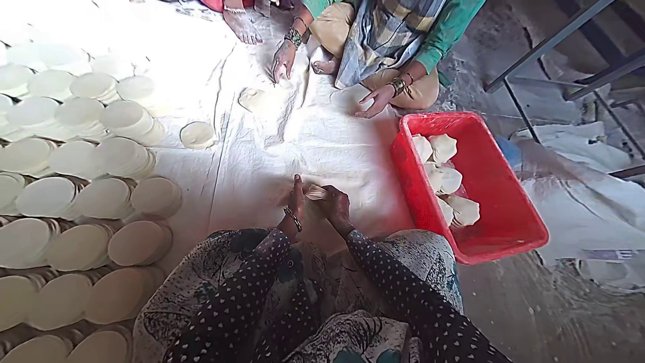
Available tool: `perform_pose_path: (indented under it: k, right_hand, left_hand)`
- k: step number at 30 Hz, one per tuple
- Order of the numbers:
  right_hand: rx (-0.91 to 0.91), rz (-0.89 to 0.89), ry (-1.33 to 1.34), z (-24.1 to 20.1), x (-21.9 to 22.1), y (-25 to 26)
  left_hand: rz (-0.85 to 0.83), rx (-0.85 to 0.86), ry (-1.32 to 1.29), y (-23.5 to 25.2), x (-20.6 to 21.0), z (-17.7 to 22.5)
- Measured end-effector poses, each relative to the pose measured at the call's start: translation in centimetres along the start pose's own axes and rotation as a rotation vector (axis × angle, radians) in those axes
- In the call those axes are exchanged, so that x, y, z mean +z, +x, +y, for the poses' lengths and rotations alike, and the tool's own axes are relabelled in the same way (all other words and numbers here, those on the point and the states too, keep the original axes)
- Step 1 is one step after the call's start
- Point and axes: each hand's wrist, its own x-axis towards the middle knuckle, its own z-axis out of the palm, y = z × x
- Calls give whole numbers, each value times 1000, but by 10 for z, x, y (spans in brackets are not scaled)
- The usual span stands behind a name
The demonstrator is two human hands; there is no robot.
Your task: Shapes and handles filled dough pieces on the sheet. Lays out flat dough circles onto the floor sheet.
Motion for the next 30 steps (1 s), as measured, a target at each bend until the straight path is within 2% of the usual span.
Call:
perform_pose_path:
  k: [3,7,11,15,19,21,23,27,30]
  right_hand:
    - [-42,104,132,3,-2,-9]
    - [65,-43,-30,-2,-2,0]
    - [-29,120,91,-1,-3,-9]
    - [65,-46,-48,-1,0,0]
    - [33,95,70,4,-2,-6]
    - [98,-26,-71,-2,-2,-3]
    - [71,-110,-177,-9,1,5]
    - [-127,119,79,-4,7,-6]
    - [-28,-8,-87,-5,8,-3]
  left_hand:
    - [12,-7,11,7,-5,-1]
    - [-28,-20,9,-1,0,-3]
    - [7,-9,19,-1,-5,2]
    - [-27,1,19,-3,-2,-3]
    - [-10,6,-54,5,-3,-5]
    - [-33,33,-35,5,-2,-9]
    - [-40,89,16,0,0,-1]
    - [-1,77,43,-3,-8,10]
    - [-50,16,44,2,-6,0]
